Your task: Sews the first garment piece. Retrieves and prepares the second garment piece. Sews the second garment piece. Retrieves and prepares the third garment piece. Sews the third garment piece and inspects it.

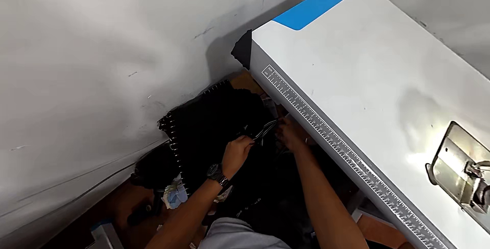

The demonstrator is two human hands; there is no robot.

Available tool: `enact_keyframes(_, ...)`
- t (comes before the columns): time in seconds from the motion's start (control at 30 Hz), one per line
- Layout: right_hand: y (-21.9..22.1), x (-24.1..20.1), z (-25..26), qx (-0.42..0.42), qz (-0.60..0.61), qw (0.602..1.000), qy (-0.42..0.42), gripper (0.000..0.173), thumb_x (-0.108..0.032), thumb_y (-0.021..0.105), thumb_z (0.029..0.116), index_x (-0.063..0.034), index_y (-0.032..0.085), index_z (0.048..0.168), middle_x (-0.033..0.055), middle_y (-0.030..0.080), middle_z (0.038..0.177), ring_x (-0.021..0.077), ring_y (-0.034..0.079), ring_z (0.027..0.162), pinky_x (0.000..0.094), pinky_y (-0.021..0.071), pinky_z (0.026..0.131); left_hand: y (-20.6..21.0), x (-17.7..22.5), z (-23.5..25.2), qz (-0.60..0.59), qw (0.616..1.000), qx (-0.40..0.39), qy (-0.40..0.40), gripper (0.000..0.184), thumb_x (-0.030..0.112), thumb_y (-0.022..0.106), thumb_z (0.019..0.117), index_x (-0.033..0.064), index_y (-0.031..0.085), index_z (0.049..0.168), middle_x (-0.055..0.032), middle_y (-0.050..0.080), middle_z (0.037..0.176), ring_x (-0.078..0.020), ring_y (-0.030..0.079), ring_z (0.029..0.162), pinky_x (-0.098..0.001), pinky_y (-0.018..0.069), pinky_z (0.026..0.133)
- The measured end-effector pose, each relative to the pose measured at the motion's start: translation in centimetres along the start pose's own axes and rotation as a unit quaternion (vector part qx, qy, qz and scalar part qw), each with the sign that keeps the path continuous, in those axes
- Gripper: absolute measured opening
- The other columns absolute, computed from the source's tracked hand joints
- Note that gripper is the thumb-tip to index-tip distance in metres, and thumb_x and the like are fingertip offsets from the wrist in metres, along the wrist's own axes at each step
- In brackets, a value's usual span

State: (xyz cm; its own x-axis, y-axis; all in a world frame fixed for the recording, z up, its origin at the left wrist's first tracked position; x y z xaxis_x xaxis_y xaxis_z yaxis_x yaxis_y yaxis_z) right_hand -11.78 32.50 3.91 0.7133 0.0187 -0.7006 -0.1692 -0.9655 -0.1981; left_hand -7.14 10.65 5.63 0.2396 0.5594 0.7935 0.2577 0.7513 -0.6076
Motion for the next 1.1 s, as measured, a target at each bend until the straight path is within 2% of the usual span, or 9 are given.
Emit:
enact_keyframes(0.07, 0.2, 0.0, -0.2, -0.044, -0.035, 0.998, -0.011, 0.035, -0.018, 0.05, 0.1086, -0.012, 0.05, 0.143, 0.0123, 0.063, 0.123, 0.0182, 0.062, 0.097, 0.0362, 0.0506, 0.079, -1.2, -0.7, -1.7, -0.095, 0.995, -0.009, -0.01, 0.018, 0.002, 0.061, 0.0984, 0.0067, 0.076, 0.107, -0.0045, 0.073, 0.113, -0.0099, 0.072, 0.077, -0.0288, 0.064, 0.073)
enact_keyframes(0.17, 1.4, -1.0, -1.5, -0.096, -0.114, 0.986, -0.08, 0.033, -0.024, 0.061, 0.1043, -0.0054, 0.058, 0.131, 0.0141, 0.064, 0.118, 0.0215, 0.06, 0.1, 0.0417, 0.0511, 0.084, -2.5, -1.4, -3.4, -0.172, 0.985, -0.026, 0.003, 0.013, 0.001, 0.065, 0.0959, 0.0034, 0.076, 0.103, -0.0057, 0.069, 0.127, -0.0109, 0.073, 0.096, -0.0302, 0.0635, 0.087)
enact_keyframes(0.3, 2.9, -2.2, -2.4, 0.016, -0.237, 0.953, -0.188, 0.06, -0.029, 0.083, 0.0877, 0.0005, 0.058, 0.133, 0.0234, 0.063, 0.118, 0.0381, 0.063, 0.104, 0.0593, 0.0517, 0.09, -5.4, -1.5, -4.0, -0.166, 0.986, -0.016, 0.022, 0.009, 0.005, 0.07, 0.0941, 0.0066, 0.077, 0.1, -0.0037, 0.068, 0.114, -0.0101, 0.07, 0.098, -0.0281, 0.0626, 0.087)
enact_keyframes(0.43, 5.3, -0.8, -4.9, -0.014, -0.248, 0.962, -0.115, 0.065, -0.049, 0.068, 0.0967, -0.0025, 0.054, 0.14, 0.0263, 0.064, 0.125, 0.0417, 0.063, 0.111, 0.0629, 0.0513, 0.09, -8.8, -1.4, -3.9, -0.157, 0.986, -0.013, 0.053, 0.008, 0.009, 0.073, 0.0935, 0.009, 0.077, 0.1, -0.0004, 0.071, 0.109, -0.0082, 0.07, 0.098, -0.0251, 0.0612, 0.086)
enact_keyframes(0.53, 7.3, 0.1, -4.0, -0.042, -0.168, 0.982, -0.077, 0.057, -0.046, 0.072, 0.095, 0.0007, 0.063, 0.126, 0.024, 0.065, 0.118, 0.0357, 0.061, 0.106, 0.0577, 0.0497, 0.089, -10.5, -1.3, -3.7, -0.147, 0.986, -0.023, 0.074, 0.009, 0.009, 0.07, 0.0957, 0.0086, 0.077, 0.101, 0.0, 0.073, 0.109, -0.0082, 0.071, 0.095, -0.0258, 0.0621, 0.085)
enact_keyframes(0.7, 5.4, -5.4, -9.9, 0.009, -0.315, 0.92, -0.234, 0.032, -0.035, 0.07, 0.0984, -0.0037, 0.065, 0.093, 0.0137, 0.06, 0.075, 0.0305, 0.06, 0.068, 0.0537, 0.0494, 0.062, -21.4, 0.3, -2.1, -0.126, 0.982, 0.059, 0.127, 0.014, 0.009, 0.063, 0.0994, 0.0038, 0.072, 0.107, -0.0033, 0.075, 0.108, -0.0122, 0.074, 0.093, -0.0339, 0.0632, 0.088)
enact_keyframes(0.8, 4.5, -4.6, -13.3, -0.025, -0.407, 0.883, -0.235, 0.025, -0.028, 0.076, 0.0894, -0.0058, 0.067, 0.095, 0.0131, 0.066, 0.077, 0.0317, 0.066, 0.072, 0.0566, 0.0544, 0.066, -26.6, 1.7, -1.9, -0.1, 0.978, 0.046, 0.175, 0.013, 0.009, 0.06, 0.0998, 0.0061, 0.071, 0.106, -0.0014, 0.075, 0.107, -0.0101, 0.074, 0.087, -0.03, 0.0646, 0.081)
enact_keyframes(0.93, 5.3, -0.9, -13.2, -0.103, -0.665, 0.738, -0.055, 0.045, -0.032, 0.072, 0.0941, -0.0045, 0.065, 0.129, 0.024, 0.068, 0.123, 0.0458, 0.065, 0.115, 0.0674, 0.0507, 0.092, -19.3, -1.5, -4.1, 0.048, 0.977, -0.101, 0.181, 0.015, 0.013, 0.062, 0.0994, 0.0103, 0.076, 0.103, 0.0003, 0.075, 0.106, -0.0094, 0.072, 0.097, -0.0318, 0.0607, 0.09)
enact_keyframes(1.1, 8.5, -1.2, -11.7, -0.116, -0.459, 0.778, -0.412, 0.012, -0.014, 0.069, 0.0974, -0.0145, 0.077, 0.106, 0.0044, 0.072, 0.106, 0.0211, 0.071, 0.096, 0.0451, 0.0611, 0.085, -13.0, -5.5, -8.4, 0.057, 0.986, -0.104, 0.117, 0.016, 0.006, 0.059, 0.0999, 0.0084, 0.075, 0.103, -0.0024, 0.073, 0.114, -0.0118, 0.071, 0.103, -0.0325, 0.06, 0.091)
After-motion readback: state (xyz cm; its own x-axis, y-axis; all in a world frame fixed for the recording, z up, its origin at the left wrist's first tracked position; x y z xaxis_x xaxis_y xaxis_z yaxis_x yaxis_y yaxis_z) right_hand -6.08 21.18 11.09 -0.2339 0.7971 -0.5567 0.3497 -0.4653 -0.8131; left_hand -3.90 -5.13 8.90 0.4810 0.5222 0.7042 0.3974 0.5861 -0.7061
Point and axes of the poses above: each hand's wrist, its own z-axis towards the middle knuckle, its own y-axis out of the palm, x = y × z, the point moved 5 cm from there along z, towards the middle knuckle
